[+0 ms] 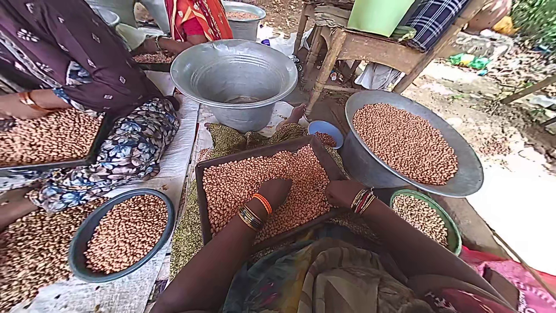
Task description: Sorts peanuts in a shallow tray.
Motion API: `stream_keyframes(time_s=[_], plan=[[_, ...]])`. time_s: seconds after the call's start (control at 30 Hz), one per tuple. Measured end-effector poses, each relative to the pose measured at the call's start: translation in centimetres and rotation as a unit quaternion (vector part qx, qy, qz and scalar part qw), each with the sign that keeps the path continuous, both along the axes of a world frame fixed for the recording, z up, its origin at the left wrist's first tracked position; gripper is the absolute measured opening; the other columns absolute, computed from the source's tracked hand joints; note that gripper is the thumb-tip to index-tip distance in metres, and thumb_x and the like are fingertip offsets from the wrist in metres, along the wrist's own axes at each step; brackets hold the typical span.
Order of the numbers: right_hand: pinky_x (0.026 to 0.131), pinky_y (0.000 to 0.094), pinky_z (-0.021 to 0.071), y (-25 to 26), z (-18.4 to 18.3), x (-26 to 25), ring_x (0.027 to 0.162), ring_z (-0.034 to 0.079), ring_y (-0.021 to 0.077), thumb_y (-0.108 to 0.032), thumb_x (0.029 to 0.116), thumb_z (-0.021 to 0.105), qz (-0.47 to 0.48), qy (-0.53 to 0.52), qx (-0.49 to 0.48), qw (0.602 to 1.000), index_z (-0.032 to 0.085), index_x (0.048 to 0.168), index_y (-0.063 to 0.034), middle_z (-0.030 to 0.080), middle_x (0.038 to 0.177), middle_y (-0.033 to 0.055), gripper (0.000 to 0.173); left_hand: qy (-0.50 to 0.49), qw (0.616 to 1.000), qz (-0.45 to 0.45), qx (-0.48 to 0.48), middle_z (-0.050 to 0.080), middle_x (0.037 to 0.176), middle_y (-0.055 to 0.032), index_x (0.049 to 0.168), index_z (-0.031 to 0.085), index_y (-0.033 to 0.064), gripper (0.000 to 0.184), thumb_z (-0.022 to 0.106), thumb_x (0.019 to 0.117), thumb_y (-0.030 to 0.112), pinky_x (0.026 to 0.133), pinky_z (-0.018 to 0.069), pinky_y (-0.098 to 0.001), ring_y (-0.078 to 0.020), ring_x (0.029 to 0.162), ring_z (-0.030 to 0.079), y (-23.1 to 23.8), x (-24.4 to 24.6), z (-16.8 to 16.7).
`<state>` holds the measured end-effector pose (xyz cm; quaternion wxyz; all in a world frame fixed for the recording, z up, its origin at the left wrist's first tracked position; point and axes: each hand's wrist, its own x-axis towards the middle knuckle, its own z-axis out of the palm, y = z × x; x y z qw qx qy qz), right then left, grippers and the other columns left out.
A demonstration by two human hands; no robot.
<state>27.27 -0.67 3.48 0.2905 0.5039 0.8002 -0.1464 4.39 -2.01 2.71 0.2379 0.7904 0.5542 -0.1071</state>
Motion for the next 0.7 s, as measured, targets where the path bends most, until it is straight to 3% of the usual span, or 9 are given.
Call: stream_keyframes(time_s=[0.07, 0.13, 0.2, 0.23, 0.3, 0.37, 0.4, 0.57, 0.7], plan=[[0.088, 0.0701, 0.0503, 0.1, -0.3, 0.0, 0.113, 0.065, 0.0487, -0.018, 0.1005, 0.061, 0.003, 0.002, -0.006, 1.0, 0.071, 0.112, 0.0012, 0.068, 0.118, 0.0276, 0.025, -0.154, 0.988, 0.018, 0.002, 0.068, 0.118, -0.0219, 0.128, 0.062, 0.001, 0.031, 0.044, 0.1087, 0.017, 0.095, 0.0527, -0.0584, -0.0375, 0.109, 0.068, 0.7, -1.3, -0.8], [0.089, 0.069, 0.0501, 0.3, -0.5, 0.1, 0.111, 0.065, 0.047, -0.019, 0.0985, 0.062, 0.005, 0.018, -0.012, 1.0, 0.072, 0.109, 0.002, 0.068, 0.114, 0.0272, 0.025, -0.352, 0.934, 0.058, -0.009, 0.061, 0.083, -0.0062, 0.114, 0.065, 0.002, 0.02, 0.051, 0.1057, 0.014, 0.069, 0.0476, -0.0333, -0.0141, 0.07, 0.054, 1.1, -2.3, -2.0], [0.085, 0.0589, 0.0515, 0.9, -0.4, 0.8, 0.096, 0.067, 0.0381, -0.018, 0.0961, 0.066, -0.007, 0.141, -0.024, 0.99, 0.072, 0.105, 0.0041, 0.069, 0.1, 0.0232, 0.024, -0.532, 0.834, 0.122, -0.076, 0.048, 0.063, 0.0062, 0.104, 0.063, 0.0053, 0.01, 0.053, 0.1042, 0.008, 0.05, 0.0365, -0.0173, -0.0001, 0.05, 0.041, 1.0, -2.9, -2.5], [0.075, 0.0461, 0.0504, 1.1, -0.4, 1.5, 0.079, 0.061, 0.0262, -0.014, 0.0943, 0.068, -0.036, 0.261, -0.036, 0.964, 0.07, 0.1, 0.0039, 0.065, 0.087, 0.0157, 0.019, -0.605, 0.776, 0.144, -0.106, 0.045, 0.057, 0.0086, 0.1, 0.06, 0.0075, 0.01, 0.051, 0.103, 0.004, 0.047, 0.0352, -0.0152, 0.0014, 0.046, 0.04, 1.1, -3.0, -2.7], [0.056, 0.0193, 0.0428, 1.3, -0.8, 2.3, 0.059, 0.05, -0.0002, -0.007, 0.09, 0.065, -0.135, 0.522, -0.106, 0.836, 0.065, 0.088, -0.0085, 0.058, 0.072, -0.0081, 0.002, -0.694, 0.687, 0.17, -0.132, 0.044, 0.055, 0.0095, 0.096, 0.058, 0.0112, 0.016, 0.046, 0.102, 0.003, 0.046, 0.0351, -0.0149, 0.0008, 0.046, 0.04, 1.3, -3.1, -3.2], [0.052, 0.0142, 0.0412, 1.4, -0.9, 1.4, 0.057, 0.05, -0.0048, -0.007, 0.0889, 0.058, -0.187, 0.642, -0.202, 0.715, 0.062, 0.091, -0.0171, 0.063, 0.076, -0.012, 0.011, -0.734, 0.631, 0.208, -0.14, 0.044, 0.057, 0.0087, 0.096, 0.057, 0.0121, 0.02, 0.04, 0.1037, 0.005, 0.044, 0.0346, -0.0142, 0.0003, 0.045, 0.041, 1.3, -3.1, -3.3], [0.053, 0.0139, 0.0403, 1.4, -1.0, 0.7, 0.06, 0.051, -0.0046, -0.008, 0.0898, 0.057, -0.174, 0.648, -0.227, 0.706, 0.06, 0.095, -0.0167, 0.065, 0.082, -0.0103, 0.011, -0.744, 0.609, 0.233, -0.147, 0.046, 0.059, 0.0081, 0.097, 0.056, 0.0129, 0.022, 0.036, 0.1058, 0.008, 0.044, 0.0344, -0.0141, -0.0001, 0.046, 0.041, 1.3, -3.1, -3.3], [0.063, 0.0186, 0.0429, -1.0, -1.4, -5.2, 0.067, 0.049, -0.0005, -0.015, 0.1063, 0.054, 0.011, 0.47, -0.234, 0.851, 0.066, 0.114, 0.0012, 0.06, 0.085, -0.0009, 0.021, -0.733, 0.593, 0.284, -0.175, 0.052, 0.063, 0.0053, 0.084, 0.051, 0.0155, 0.035, 0.029, 0.1097, 0.019, 0.043, 0.0317, -0.0147, -0.0015, 0.046, 0.039, 1.5, -3.4, -3.0], [0.097, 0.0539, 0.0498, -1.3, -1.7, -6.5, 0.104, 0.069, 0.0349, -0.008, 0.1042, 0.056, 0.207, 0.303, -0.249, 0.896, 0.069, 0.121, 0.0062, 0.071, 0.113, 0.0239, 0.025, -0.662, 0.683, 0.251, -0.179, 0.047, 0.057, 0.0071, 0.072, 0.05, 0.0142, 0.042, 0.038, 0.1117, 0.017, 0.042, 0.0316, -0.0139, -0.0002, 0.045, 0.04, 1.3, -3.5, -2.8]])
